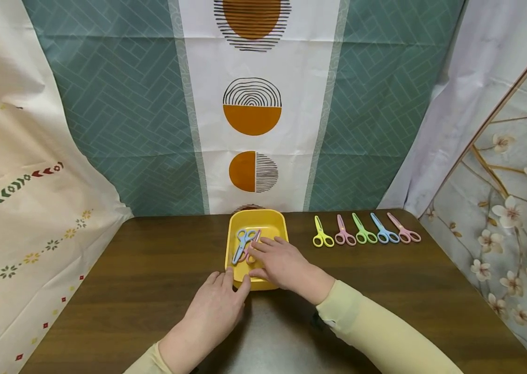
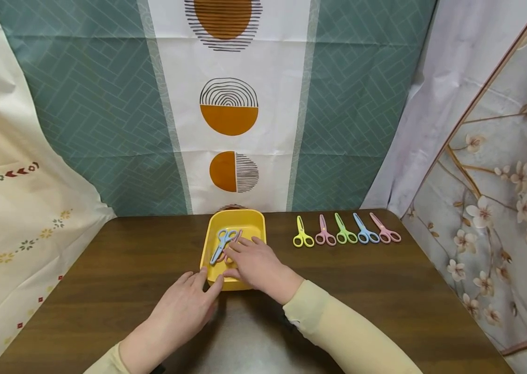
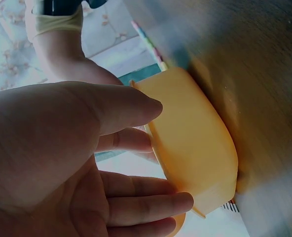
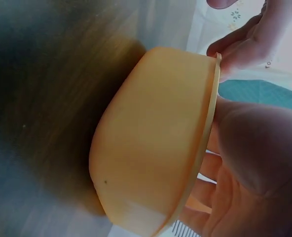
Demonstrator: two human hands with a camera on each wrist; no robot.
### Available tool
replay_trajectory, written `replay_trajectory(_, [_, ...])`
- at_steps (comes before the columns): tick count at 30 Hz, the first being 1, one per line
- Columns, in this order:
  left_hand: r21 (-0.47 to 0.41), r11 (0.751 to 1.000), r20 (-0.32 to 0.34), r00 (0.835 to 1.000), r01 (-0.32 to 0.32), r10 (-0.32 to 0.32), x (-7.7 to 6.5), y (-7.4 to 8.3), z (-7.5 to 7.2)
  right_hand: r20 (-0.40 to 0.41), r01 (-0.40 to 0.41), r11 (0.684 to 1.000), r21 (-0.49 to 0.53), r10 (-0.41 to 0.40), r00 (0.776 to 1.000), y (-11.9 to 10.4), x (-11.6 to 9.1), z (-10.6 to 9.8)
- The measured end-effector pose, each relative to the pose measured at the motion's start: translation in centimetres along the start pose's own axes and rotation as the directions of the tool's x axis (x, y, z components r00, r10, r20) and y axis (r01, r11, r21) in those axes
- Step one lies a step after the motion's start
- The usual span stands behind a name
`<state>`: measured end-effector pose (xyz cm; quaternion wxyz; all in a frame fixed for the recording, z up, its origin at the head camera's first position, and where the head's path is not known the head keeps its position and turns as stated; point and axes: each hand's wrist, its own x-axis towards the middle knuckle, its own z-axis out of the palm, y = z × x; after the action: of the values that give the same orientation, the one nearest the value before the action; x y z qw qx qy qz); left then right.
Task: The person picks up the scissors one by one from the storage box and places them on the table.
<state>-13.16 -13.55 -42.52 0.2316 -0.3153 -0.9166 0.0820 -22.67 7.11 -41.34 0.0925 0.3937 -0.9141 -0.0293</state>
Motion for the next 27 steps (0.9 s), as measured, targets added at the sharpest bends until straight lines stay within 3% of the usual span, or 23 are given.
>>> replay_trajectory(8, [-0.011,1.000,0.038,0.999,0.008,-0.008,0.2,-0.1,-0.2,0.119,0.042,0.997,0.066,-0.049,0.992,0.5,1.0,-0.3])
replay_trajectory(15, [-0.009,1.000,0.046,0.999,0.011,-0.011,0.0,-0.1,-0.3,0.229,-0.007,0.991,0.134,-0.024,0.973,0.6,1.7,-0.1])
replay_trajectory(27, [-0.003,1.000,-0.004,1.000,-0.004,0.004,0.0,0.0,0.0,0.254,-0.028,0.987,0.159,-0.013,0.967,0.9,1.9,0.3])
